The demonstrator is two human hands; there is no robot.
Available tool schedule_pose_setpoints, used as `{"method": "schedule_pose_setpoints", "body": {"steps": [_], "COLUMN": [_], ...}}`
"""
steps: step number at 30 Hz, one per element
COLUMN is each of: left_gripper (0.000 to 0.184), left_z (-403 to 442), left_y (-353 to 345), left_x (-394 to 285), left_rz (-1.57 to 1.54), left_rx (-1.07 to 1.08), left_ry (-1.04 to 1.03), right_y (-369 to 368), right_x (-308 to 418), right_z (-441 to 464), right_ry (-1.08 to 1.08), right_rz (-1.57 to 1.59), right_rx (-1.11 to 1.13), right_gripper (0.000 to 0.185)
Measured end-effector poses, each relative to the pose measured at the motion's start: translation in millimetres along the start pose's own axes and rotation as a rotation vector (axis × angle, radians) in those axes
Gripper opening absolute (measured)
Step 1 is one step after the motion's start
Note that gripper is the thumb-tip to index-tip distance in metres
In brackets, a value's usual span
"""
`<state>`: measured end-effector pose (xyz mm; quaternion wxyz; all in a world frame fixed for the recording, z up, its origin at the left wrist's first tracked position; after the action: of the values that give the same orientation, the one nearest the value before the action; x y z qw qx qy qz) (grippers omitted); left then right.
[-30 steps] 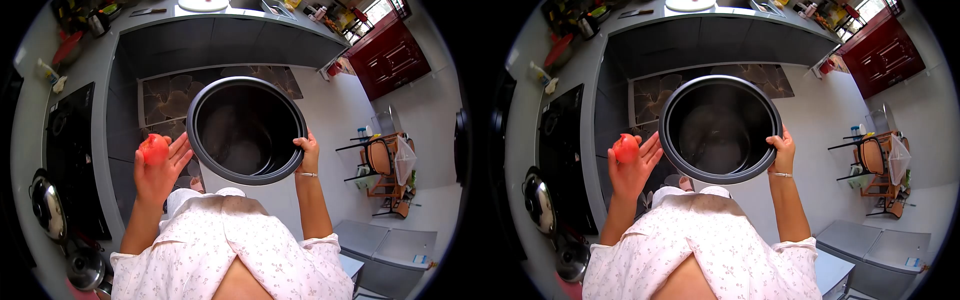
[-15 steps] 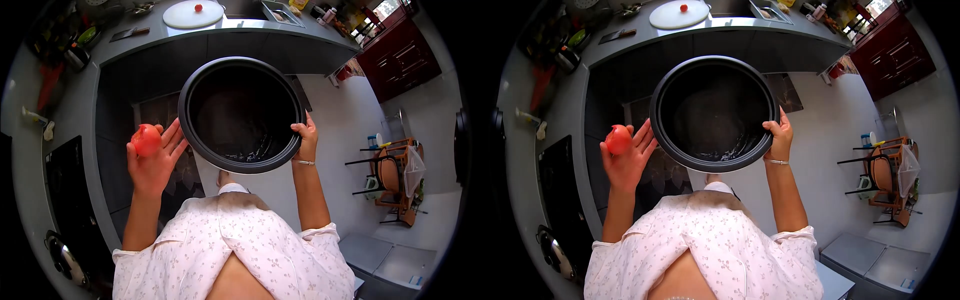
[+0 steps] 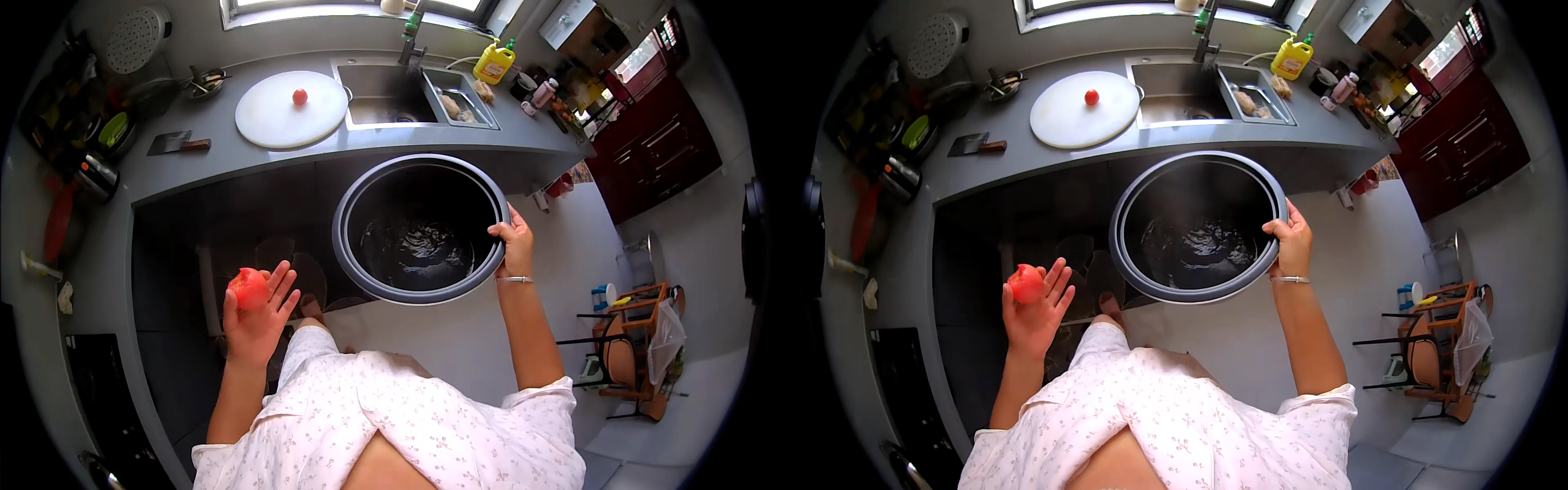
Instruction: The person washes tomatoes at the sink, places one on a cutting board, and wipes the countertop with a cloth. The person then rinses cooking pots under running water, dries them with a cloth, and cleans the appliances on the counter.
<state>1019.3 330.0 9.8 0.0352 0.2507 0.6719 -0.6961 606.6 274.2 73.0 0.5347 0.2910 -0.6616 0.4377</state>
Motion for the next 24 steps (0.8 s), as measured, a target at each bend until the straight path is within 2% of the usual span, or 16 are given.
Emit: {"method": "schedule_pose_setpoints", "body": {"steps": [3, 8, 13, 18, 19, 21, 24], "left_gripper": [0.060, 0.060, 0.058, 0.059, 0.060, 0.059, 0.066], "left_z": [45.2, 139.0, 224.1, 285.3, 291.9, 303.6, 312.0], "left_y": [29.0, 63.9, 64.8, 58.9, 56.7, 56.1, 63.7], "left_x": [-16.9, -57.8, -94.9, -109.5, -110.0, -108.0, -105.6], "left_rz": [-0.036, -0.044, -0.048, 0.004, 0.032, 0.025, 0.177], "left_rx": [-0.039, -0.112, -0.027, 0.000, 0.012, -0.055, -0.159], "left_ry": [-0.012, -0.048, -0.026, 0.037, 0.041, 0.042, -0.005], "right_y": [7.6, -19.6, -49.9, -91.4, -104.6, -141.4, -164.4], "right_x": [-2.2, 15.3, 33.8, 35.1, 38.5, 48.7, 41.3], "right_z": [67.1, 167.8, 273.7, 367.0, 378.3, 391.2, 426.4], "right_ry": [0.025, 0.121, 0.224, 0.401, 0.454, 0.648, 0.724], "right_rz": [-0.037, -0.136, -0.344, -0.774, -0.953, -1.280, -1.438], "right_rx": [-0.057, -0.149, -0.139, -0.137, -0.181, -0.182, -0.149], "right_gripper": [0.063, 0.062, 0.059, 0.055, 0.054, 0.053, 0.053]}}
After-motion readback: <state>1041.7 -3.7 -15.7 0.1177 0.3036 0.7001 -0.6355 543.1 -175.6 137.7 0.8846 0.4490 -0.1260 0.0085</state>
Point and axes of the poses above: each hand's wrist, its own z-axis towards the middle knuckle, its own y-axis out of the back of the hand, x = y × z, the point moved 7 cm from there along z, towards the middle knuckle, and after that the axes turned 2 degrees about z, right-handed, at the moved point
